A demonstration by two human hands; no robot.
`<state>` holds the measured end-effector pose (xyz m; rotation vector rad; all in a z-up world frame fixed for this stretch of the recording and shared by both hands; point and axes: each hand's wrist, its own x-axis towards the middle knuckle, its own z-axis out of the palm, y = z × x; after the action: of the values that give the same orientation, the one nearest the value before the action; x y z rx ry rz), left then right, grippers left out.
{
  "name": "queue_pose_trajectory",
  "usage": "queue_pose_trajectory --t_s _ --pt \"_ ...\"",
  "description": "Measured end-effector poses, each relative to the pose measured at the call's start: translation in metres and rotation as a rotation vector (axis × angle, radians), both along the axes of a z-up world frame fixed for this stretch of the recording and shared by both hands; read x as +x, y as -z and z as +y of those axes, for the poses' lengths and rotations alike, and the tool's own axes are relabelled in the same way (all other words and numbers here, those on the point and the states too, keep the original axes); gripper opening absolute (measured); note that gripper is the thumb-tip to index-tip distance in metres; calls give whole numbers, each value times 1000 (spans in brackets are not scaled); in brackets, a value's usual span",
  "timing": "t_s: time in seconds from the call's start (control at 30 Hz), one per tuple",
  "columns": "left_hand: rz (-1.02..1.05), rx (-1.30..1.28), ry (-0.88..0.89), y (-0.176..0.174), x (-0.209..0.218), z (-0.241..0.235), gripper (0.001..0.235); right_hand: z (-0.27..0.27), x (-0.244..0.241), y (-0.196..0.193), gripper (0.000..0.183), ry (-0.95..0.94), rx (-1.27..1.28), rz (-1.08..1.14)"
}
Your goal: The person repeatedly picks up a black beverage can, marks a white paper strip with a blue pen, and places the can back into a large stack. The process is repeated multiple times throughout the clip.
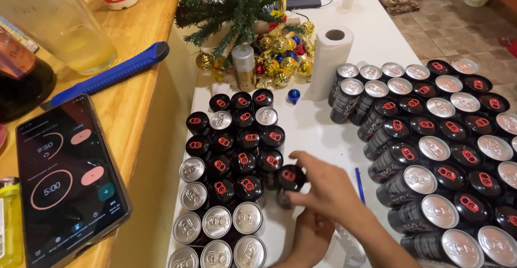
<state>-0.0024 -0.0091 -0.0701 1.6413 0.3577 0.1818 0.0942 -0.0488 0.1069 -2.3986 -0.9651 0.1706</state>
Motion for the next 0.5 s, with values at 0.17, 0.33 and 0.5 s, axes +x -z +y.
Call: queue_pose_trajectory --t_s 0.17,0.33,0.5 --pt "-102 -291 55 -44 -5 2 27 -5 22 -24 61 29 -127 -46" --pt "-75 -291 59 -54 -5 4 25 -9 33 -34 56 -6 -175 -67" --pt "-42 -306 61 -55 -5 3 24 -13 60 -17 60 6 -185 -210"
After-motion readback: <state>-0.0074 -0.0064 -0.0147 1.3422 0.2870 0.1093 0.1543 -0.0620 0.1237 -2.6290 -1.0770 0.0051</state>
